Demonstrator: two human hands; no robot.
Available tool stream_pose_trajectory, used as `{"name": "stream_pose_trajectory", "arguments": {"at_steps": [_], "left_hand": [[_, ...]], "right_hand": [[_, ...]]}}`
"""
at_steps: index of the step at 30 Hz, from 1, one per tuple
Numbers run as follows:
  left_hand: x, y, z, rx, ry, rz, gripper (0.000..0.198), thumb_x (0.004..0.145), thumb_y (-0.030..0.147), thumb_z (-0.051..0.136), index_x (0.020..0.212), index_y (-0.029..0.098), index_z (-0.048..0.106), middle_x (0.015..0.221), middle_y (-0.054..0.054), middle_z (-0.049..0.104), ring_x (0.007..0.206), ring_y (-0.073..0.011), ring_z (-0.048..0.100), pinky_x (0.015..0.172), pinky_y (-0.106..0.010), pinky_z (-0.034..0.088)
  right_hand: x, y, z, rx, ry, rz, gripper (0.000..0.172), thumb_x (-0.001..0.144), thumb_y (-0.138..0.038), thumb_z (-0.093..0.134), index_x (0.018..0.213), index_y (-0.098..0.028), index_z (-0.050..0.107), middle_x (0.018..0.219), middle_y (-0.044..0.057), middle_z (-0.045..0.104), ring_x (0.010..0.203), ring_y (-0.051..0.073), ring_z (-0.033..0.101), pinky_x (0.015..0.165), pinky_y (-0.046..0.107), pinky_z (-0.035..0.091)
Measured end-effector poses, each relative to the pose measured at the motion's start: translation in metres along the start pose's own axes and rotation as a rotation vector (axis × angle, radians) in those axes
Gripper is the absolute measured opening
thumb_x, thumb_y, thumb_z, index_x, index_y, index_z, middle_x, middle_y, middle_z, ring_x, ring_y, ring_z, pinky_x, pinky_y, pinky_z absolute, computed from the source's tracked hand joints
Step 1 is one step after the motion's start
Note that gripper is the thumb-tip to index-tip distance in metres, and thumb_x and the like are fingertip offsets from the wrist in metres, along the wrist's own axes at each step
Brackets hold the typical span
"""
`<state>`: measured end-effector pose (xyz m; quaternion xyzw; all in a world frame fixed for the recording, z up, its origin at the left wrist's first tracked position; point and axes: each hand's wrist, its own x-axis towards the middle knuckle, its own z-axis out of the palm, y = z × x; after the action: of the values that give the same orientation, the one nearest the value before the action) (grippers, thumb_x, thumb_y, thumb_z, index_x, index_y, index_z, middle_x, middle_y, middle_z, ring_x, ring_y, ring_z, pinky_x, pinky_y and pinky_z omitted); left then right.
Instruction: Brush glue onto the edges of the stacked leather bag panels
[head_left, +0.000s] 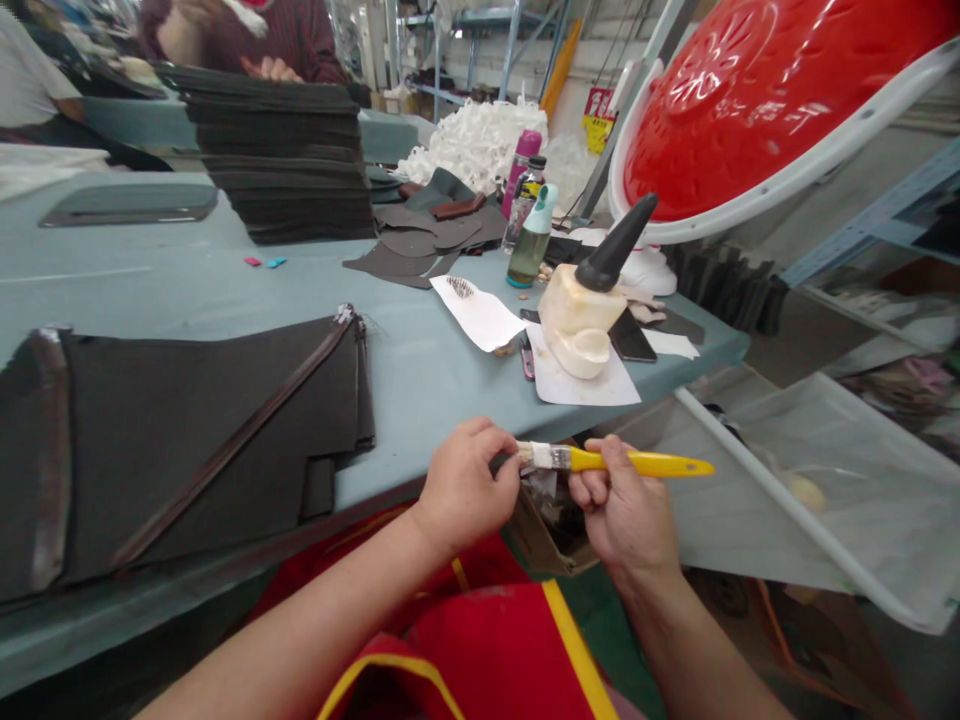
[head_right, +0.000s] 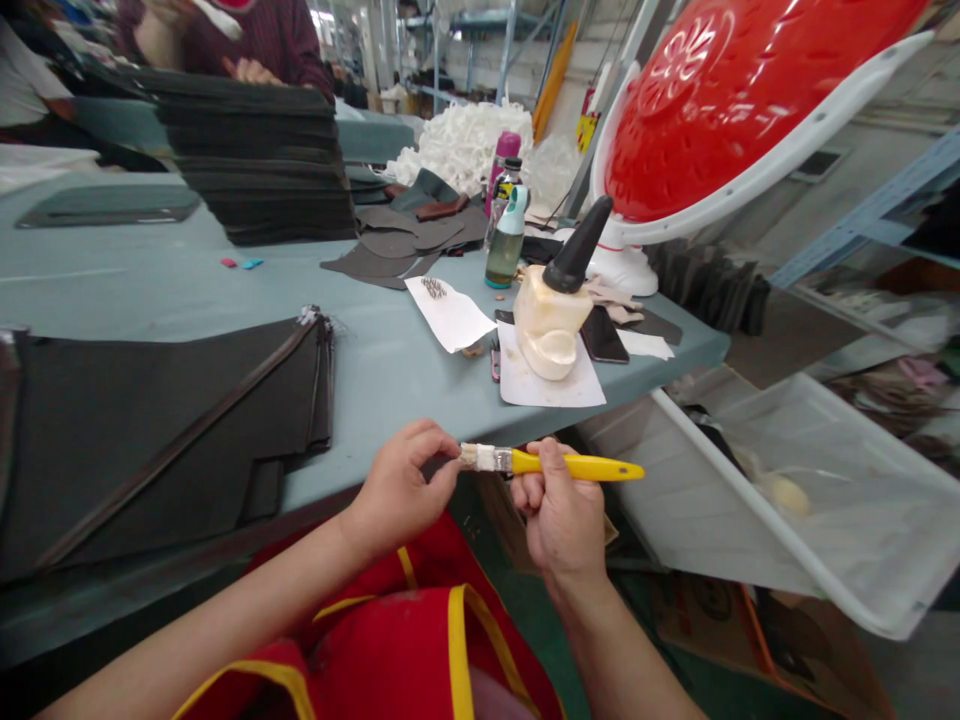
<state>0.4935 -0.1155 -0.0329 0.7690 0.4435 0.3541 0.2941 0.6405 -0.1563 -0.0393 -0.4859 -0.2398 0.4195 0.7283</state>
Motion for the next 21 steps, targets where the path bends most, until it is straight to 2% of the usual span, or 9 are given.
{"name": "stream_pose_trajectory", "arguments": {"at_steps": [3,13,21], "left_hand": [[-0.001,0.001,0.001,0.153,-0.020,0.081,0.009,0.073,0.016,0.050,0.072,0.017,0.058,0.073,-0.003,0.054,0.072,-0.0144,0.049,0.066,-0.026,0.039],[-0.001,0.007,0.003,0.455,-0.073,0.207,0.015,0.078,0.020,0.046,0.079,0.019,0.061,0.078,-0.004,0.056,0.076,-0.0184,0.048,0.066,-0.031,0.035],[0.015,0.016,0.013,0.574,-0.164,0.325,0.017,0.081,0.022,0.042,0.074,0.020,0.058,0.075,-0.003,0.055,0.073,-0.0183,0.047,0.066,-0.033,0.034]], "right_hand": [[-0.002,0.000,0.004,-0.012,0.001,-0.006,0.022,0.078,-0.034,0.060,0.070,-0.014,0.055,0.036,-0.010,0.032,0.032,0.003,0.026,0.034,0.016,0.029],[-0.003,0.003,0.007,-0.045,0.020,-0.055,0.022,0.079,-0.034,0.059,0.071,-0.014,0.052,0.038,-0.011,0.033,0.033,0.003,0.028,0.035,0.017,0.031],[0.004,0.000,-0.005,-0.059,0.008,-0.117,0.024,0.080,-0.034,0.058,0.067,-0.016,0.047,0.037,-0.011,0.031,0.032,0.004,0.029,0.035,0.017,0.030]]}}
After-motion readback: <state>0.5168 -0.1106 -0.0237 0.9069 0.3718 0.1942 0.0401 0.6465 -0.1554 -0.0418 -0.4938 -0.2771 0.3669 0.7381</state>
